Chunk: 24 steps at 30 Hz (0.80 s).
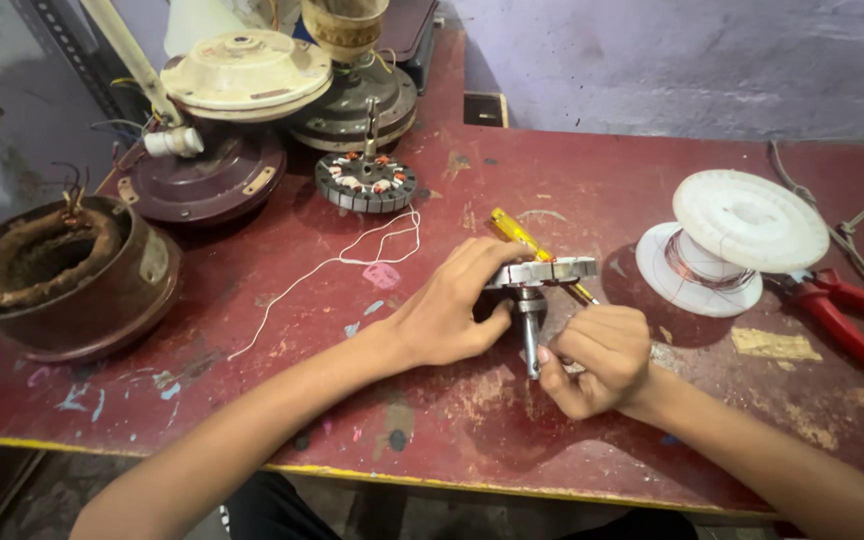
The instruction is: The person winds copper wire around a motor armature using a yellow screwdriver to guide and pack the wire into slots. The person rotates the armature and continues winding until the slots are filled.
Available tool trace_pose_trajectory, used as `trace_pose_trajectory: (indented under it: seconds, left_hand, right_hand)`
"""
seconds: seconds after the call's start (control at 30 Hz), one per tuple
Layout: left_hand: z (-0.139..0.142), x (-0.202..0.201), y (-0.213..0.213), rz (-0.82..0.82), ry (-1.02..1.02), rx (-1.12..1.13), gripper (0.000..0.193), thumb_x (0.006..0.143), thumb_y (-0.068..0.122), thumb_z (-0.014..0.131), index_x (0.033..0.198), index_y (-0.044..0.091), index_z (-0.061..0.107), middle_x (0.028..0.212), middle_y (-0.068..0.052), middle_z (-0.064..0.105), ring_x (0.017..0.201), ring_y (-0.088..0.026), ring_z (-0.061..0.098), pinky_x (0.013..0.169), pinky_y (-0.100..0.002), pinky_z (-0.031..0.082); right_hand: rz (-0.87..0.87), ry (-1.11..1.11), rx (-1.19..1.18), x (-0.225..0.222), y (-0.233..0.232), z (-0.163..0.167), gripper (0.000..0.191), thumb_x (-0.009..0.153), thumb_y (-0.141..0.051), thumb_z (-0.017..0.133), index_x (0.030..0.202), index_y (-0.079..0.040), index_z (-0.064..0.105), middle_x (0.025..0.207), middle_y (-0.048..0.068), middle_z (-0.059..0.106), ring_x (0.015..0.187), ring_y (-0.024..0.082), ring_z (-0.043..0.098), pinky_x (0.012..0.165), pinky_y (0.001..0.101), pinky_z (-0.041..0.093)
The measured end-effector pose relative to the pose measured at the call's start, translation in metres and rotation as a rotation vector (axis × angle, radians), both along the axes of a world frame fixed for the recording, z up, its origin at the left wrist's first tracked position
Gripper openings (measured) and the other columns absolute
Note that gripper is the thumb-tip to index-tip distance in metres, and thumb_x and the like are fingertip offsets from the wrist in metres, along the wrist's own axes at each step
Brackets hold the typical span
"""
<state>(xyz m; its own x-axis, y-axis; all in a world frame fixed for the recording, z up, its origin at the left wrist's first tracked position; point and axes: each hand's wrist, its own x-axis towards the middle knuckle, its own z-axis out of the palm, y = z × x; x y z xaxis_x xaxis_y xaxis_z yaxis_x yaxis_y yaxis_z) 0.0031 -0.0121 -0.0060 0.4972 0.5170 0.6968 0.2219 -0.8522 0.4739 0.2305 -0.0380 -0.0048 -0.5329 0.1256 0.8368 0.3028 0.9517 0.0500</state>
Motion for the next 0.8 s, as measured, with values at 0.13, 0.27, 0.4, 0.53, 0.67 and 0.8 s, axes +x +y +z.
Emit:
trace_pose_trajectory:
  seconds: [0.13,0.27,0.4,0.53,0.67,0.8]
  left_hand:
    - [0.002,0.002,-0.001,-0.033,-0.042,-0.018,0.065,0.080,0.002,0.070,0.142,0.005,0.049,0.131,-0.019,0.057,0.126,-0.037,0.058,0.109,-0.043,0.048]
    - [0.005,0.003,0.000,-0.043,-0.032,-0.030,0.067,0.080,0.003,0.069,0.144,0.005,0.049,0.133,-0.019,0.058,0.127,-0.037,0.057,0.111,-0.043,0.046]
    - [0.006,0.001,0.000,-0.047,0.001,-0.062,0.070,0.079,0.001,0.062,0.148,0.005,0.047,0.133,-0.019,0.058,0.126,-0.037,0.055,0.112,-0.044,0.043]
    - [0.006,0.000,0.002,-0.065,0.008,-0.071,0.066,0.088,-0.001,0.055,0.153,0.005,0.044,0.134,-0.019,0.058,0.125,-0.036,0.054,0.114,-0.045,0.039]
    - [0.008,0.000,0.002,-0.071,0.028,-0.083,0.063,0.096,0.006,0.053,0.158,0.005,0.039,0.131,-0.018,0.058,0.118,-0.035,0.052,0.111,-0.045,0.038]
    - [0.008,-0.001,-0.003,-0.067,0.037,-0.067,0.059,0.103,0.012,0.048,0.161,0.006,0.036,0.130,-0.016,0.060,0.113,-0.032,0.053,0.109,-0.044,0.039]
  right_hand:
    - [0.017,-0.019,-0.046,-0.003,0.000,0.000,0.015,0.073,-0.005,0.067,0.064,-0.005,0.055,0.057,0.006,0.052,0.044,0.024,0.049,0.045,0.0364,0.038]
    - [0.022,-0.030,-0.047,-0.007,-0.002,-0.001,0.014,0.073,-0.006,0.068,0.065,-0.005,0.057,0.058,0.006,0.056,0.045,0.023,0.052,0.045,0.0355,0.040]
    - [0.037,-0.042,-0.068,-0.009,-0.004,-0.002,0.016,0.073,-0.006,0.069,0.064,-0.006,0.055,0.057,0.006,0.053,0.045,0.023,0.051,0.046,0.0351,0.041]
    - [0.007,-0.076,-0.080,-0.009,-0.002,-0.003,0.020,0.070,-0.006,0.069,0.060,-0.007,0.053,0.053,0.005,0.049,0.042,0.023,0.048,0.044,0.0361,0.040]
    - [-0.111,-0.148,-0.029,-0.007,0.004,0.000,0.020,0.065,-0.008,0.070,0.056,-0.009,0.052,0.048,0.005,0.049,0.040,0.024,0.050,0.042,0.0369,0.042]
    - [-0.112,-0.309,-0.138,-0.006,0.008,0.004,0.025,0.067,-0.011,0.074,0.055,-0.010,0.051,0.046,0.003,0.052,0.041,0.022,0.056,0.041,0.0372,0.044]
